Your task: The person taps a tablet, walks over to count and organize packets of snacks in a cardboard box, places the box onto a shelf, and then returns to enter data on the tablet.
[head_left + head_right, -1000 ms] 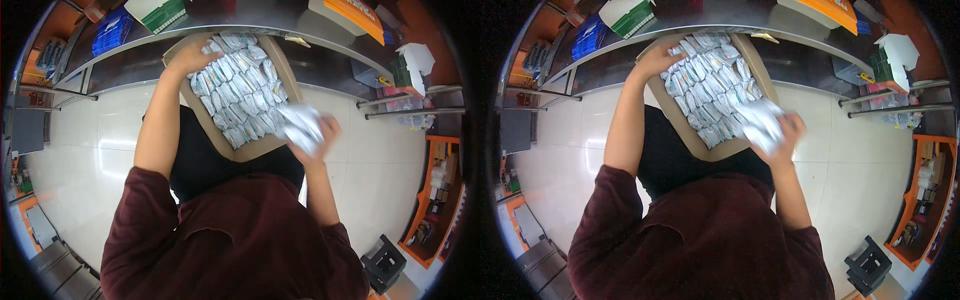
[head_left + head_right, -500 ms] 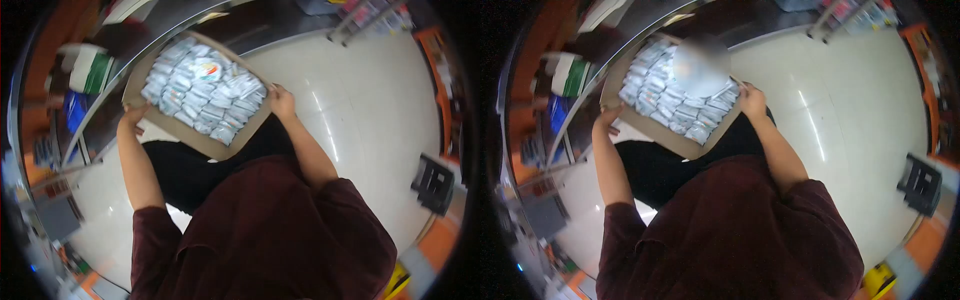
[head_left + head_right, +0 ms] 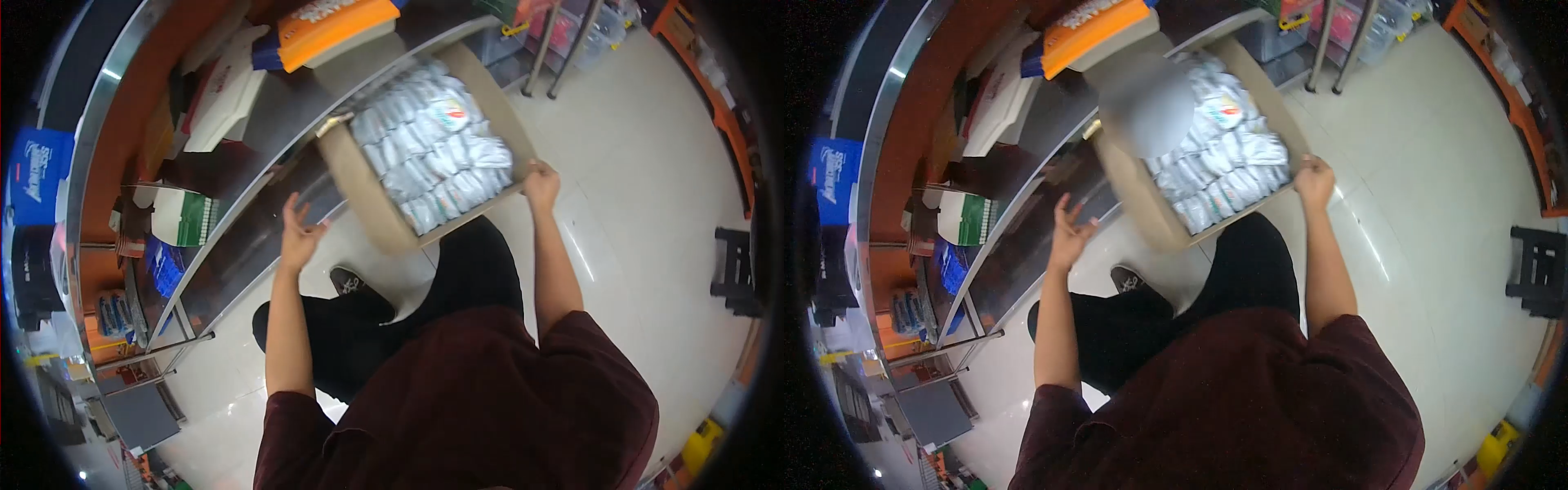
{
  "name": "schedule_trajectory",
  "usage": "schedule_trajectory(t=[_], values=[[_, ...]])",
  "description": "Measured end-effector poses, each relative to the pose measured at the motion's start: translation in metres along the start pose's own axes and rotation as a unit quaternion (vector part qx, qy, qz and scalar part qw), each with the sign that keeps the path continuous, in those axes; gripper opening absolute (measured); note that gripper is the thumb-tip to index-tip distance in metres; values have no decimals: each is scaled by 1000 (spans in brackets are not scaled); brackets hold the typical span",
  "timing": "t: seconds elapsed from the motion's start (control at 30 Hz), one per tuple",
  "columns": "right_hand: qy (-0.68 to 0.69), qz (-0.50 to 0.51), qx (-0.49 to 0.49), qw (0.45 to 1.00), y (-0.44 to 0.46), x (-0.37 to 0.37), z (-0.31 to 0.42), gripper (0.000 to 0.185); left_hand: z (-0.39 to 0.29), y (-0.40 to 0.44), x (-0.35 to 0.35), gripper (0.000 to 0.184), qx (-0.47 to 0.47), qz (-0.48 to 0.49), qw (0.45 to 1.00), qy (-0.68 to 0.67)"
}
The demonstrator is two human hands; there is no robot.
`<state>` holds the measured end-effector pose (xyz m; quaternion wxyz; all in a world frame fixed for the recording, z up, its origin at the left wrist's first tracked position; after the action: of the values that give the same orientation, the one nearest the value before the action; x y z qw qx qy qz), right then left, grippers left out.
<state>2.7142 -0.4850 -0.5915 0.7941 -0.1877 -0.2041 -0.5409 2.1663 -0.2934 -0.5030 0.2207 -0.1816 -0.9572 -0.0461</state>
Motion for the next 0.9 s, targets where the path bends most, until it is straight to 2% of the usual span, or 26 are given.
schedule_trajectory(t=[0.07, 0.13, 0.2, 0.27, 0.3, 0.37, 0.4, 0.43, 0.47, 0.57, 0.6, 0.63, 0.7, 0.77, 0.8, 0.9], values=[[13, 46, -49, 998, 0, 4, 13, 32, -13, -28, -9, 95, 12, 45, 998, 49], [-45, 33, -8, 998, 74, -21, 36, 36, -25, -6, -23, 96, 50, 70, 995, 48], [60, 17, 36, 997, 98, -23, 85, 38, -31, -13, -20, 94, 43, 53, 998, -7], [110, 59, -4, 992, 149, -52, 136, 47, -49, 3, -14, 87, 27, 35, 999, -23], [228, 91, -25, 969, 151, -68, 149, 52, -50, -1, -9, 83, 24, 27, 999, -28], [447, 153, -65, 879, 141, -94, 175, 64, -58, -15, -2, 81, 7, 7, 999, -53], [322, 51, 60, 943, 137, -89, 182, 67, -63, -25, 3, 81, -1, -4, 998, -66], [185, -58, 182, 964, 125, -95, 184, 72, -74, -41, 9, 77, -17, -25, 998, -47], [40, -165, 295, 940, 107, -101, 193, 77, -90, -61, 14, 73, -32, -46, 998, -29], [-24, -226, 224, 948, 44, -108, 177, 74, -124, -125, 32, 65, -71, -117, 990, 28], [78, -108, 76, 988, 46, -117, 159, 74, -128, -148, 38, 63, -77, -141, 986, 50], [169, 17, -79, 982, 39, -132, 137, 74, -127, -171, 46, 62, -79, -162, 981, 67], [252, 189, -224, 922, 14, -149, 122, 72, -123, -213, 64, 60, -73, -209, 971, 93], [251, 288, -198, 903, 13, -158, 122, 67, -123, -249, 74, 55, -51, -267, 962, 24], [262, 279, -200, 902, 5, -158, 124, 67, -119, -263, 78, 52, -57, -303, 951, -25], [279, 240, -198, 908, -12, -175, 130, 65, -94, -290, 75, 47, -86, -343, 935, -33]])
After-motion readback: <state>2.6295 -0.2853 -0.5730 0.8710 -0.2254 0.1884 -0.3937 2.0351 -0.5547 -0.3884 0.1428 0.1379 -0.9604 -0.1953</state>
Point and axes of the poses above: each hand's wrist, its own y-axis towards the middle knuckle, its own x-axis out of the back of the hand, z = x × y, the point moved 7 cm from there along y, towards the middle knuckle, and after that the axes turned 5 degrees about -x, right-handed, at the moved point
